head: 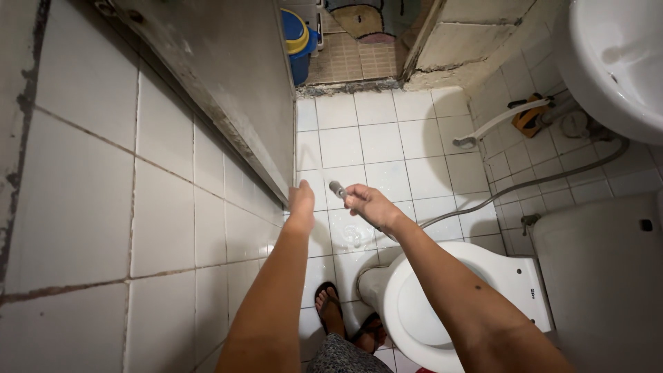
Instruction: Cleaning a bathroom sink and area using a sponge, soap, and a hand sprayer.
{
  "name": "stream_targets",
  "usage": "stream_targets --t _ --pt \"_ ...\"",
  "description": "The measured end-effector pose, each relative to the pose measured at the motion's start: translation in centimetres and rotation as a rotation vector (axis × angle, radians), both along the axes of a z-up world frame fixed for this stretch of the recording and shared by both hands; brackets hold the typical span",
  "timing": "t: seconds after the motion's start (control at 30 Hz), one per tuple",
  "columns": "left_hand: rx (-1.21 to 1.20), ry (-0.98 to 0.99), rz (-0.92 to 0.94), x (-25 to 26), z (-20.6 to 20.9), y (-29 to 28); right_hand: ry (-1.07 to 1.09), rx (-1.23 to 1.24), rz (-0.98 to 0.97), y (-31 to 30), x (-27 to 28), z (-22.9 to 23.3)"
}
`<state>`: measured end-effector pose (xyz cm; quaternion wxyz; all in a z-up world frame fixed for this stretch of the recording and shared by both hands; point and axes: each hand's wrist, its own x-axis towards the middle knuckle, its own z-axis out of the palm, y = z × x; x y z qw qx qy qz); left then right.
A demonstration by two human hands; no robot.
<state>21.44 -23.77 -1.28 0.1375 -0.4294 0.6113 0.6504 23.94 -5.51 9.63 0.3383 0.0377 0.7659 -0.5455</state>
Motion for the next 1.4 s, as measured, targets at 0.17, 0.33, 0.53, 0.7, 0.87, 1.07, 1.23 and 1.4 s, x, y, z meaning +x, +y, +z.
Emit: stream_targets --t 0.17,0.33,0.53,0.7,0.87,1.07,1.23,1.4 --pt "-0.118 0.048 0.206 -1.2 5.1 -1.4 -0.081 0.136 0.042 -0.5 0.4 2.3" --pt "-0.211 0.152 0.227 -2.6 7.3 -2.9 -0.049 0.117 -0.001 0.9 0.3 0.5" --pt "-0.062 0.115 0.32 -3.1 9.4 -2.9 -0.026 0.056 -0.038 1.6 -0.1 1.2" --pt "-0.221 0.151 0.306 -3.2 8.6 -3.1 0.003 0.009 -0.047 2.3 -0.5 -0.7" --pt "-0.181 0.104 0.297 -3.1 9.9 -3.2 -0.027 0.045 -0.04 1.9 0.1 0.3" --pt "-0.111 0.029 0.231 -2.4 12.2 -2.9 -0.002 0.033 -0.065 1.6 0.1 0.5" --pt "-0.108 0.125 0.248 -2.6 10.2 -2.1 -0.008 0.074 -0.046 1.7 0.5 1.7" --pt "-0.084 0.12 0.201 -2.9 10.9 -1.3 0.018 0.08 -0.128 2.6 0.3 1.0"
